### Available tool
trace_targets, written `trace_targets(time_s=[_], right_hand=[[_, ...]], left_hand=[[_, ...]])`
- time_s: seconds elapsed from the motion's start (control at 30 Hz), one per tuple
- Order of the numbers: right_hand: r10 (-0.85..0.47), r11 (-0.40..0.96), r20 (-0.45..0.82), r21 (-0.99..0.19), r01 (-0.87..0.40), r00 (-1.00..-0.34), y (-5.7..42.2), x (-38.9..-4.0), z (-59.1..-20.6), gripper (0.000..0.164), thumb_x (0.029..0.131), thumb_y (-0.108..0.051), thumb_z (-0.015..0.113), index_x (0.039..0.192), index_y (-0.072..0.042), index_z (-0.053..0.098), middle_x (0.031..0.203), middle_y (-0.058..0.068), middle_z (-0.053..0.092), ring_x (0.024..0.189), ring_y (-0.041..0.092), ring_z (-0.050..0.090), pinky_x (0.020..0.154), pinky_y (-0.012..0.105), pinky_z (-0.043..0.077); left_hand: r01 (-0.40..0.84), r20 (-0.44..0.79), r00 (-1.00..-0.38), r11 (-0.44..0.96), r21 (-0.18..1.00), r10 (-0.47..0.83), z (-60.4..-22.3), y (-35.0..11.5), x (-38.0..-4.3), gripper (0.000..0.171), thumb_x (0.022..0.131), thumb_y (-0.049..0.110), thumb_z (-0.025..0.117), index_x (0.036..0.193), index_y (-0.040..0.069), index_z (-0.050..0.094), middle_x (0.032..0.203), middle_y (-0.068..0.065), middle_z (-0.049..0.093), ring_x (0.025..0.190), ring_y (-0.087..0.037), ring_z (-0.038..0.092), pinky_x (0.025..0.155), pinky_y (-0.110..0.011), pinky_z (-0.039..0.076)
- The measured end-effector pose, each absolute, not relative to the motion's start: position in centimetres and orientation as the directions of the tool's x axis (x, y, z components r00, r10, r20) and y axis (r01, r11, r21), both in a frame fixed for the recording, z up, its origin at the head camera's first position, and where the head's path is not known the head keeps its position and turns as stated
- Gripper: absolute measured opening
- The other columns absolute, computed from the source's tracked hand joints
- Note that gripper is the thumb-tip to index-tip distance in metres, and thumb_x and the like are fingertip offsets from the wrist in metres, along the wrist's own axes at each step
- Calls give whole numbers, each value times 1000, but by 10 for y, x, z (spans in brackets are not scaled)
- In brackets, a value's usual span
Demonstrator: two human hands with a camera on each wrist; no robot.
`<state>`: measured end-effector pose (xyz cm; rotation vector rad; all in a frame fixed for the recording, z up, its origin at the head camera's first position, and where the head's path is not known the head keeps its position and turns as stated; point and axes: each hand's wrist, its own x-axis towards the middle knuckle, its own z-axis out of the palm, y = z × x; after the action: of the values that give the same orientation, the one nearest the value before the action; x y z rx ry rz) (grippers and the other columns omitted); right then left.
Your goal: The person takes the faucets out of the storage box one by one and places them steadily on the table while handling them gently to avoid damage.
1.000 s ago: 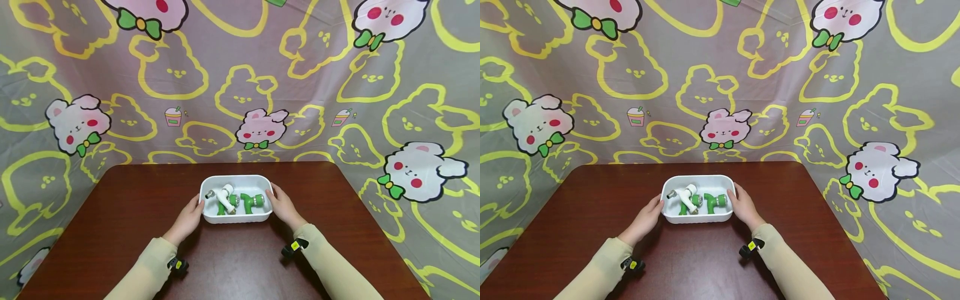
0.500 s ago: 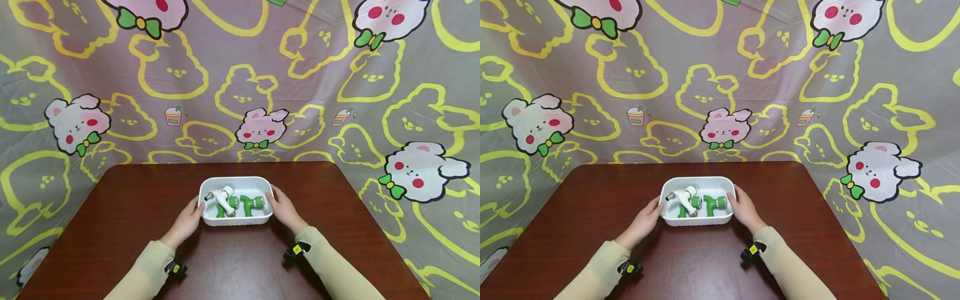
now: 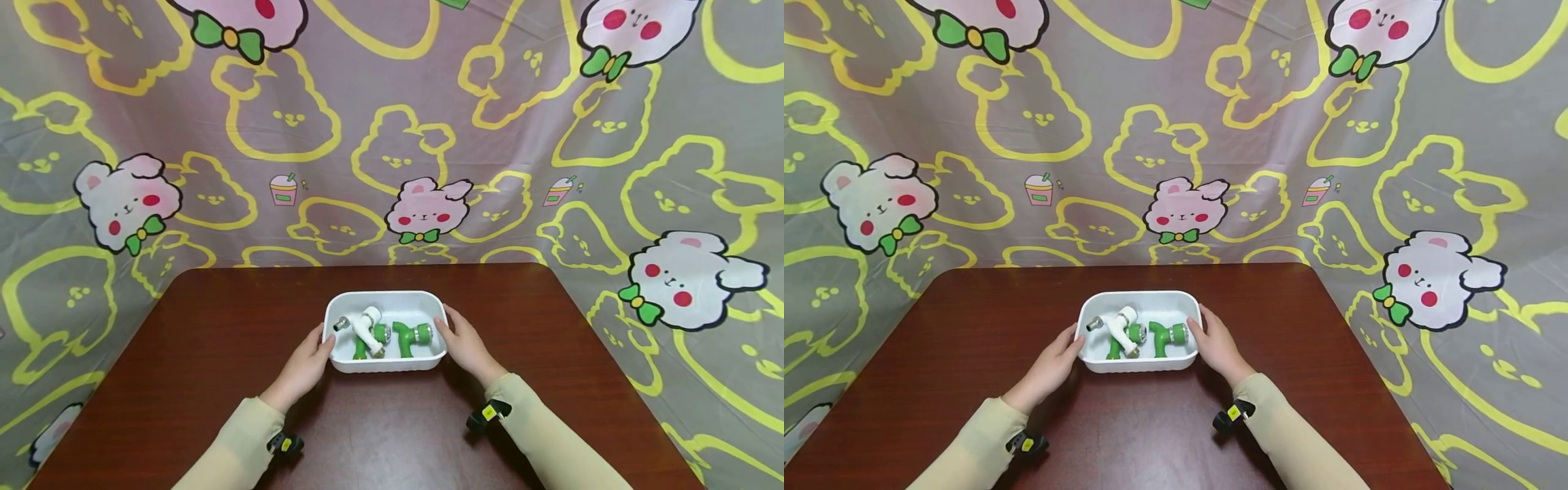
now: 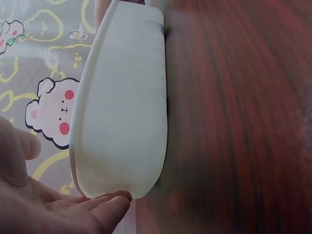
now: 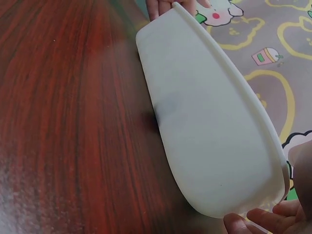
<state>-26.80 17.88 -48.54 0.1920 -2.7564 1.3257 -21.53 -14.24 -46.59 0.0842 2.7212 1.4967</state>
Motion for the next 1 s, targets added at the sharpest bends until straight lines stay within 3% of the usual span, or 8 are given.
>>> trace_targets(time_s=[0.27, 1.0], right_hand=[[-89, 623, 123, -767, -152, -988, 179, -264, -485, 57, 108, -26, 54, 153, 6, 41, 154, 29, 46, 146, 43, 41, 121, 56, 32], [-92, 622, 93, -772, -130, -991, 180, -257, -486, 59, 108, -29, 54, 155, 3, 40, 156, 28, 45, 146, 42, 42, 121, 57, 32]], left_hand=[[29, -6, -998, 531, 847, 65, -467, -143, -210, 63, 111, 28, 44, 156, -13, 26, 159, -34, 34, 147, -46, 37, 121, -59, 31], [41, 7, -998, 544, 838, 65, -469, -143, -199, 64, 110, 24, 47, 156, -15, 25, 160, -35, 32, 150, -46, 32, 122, -58, 29]])
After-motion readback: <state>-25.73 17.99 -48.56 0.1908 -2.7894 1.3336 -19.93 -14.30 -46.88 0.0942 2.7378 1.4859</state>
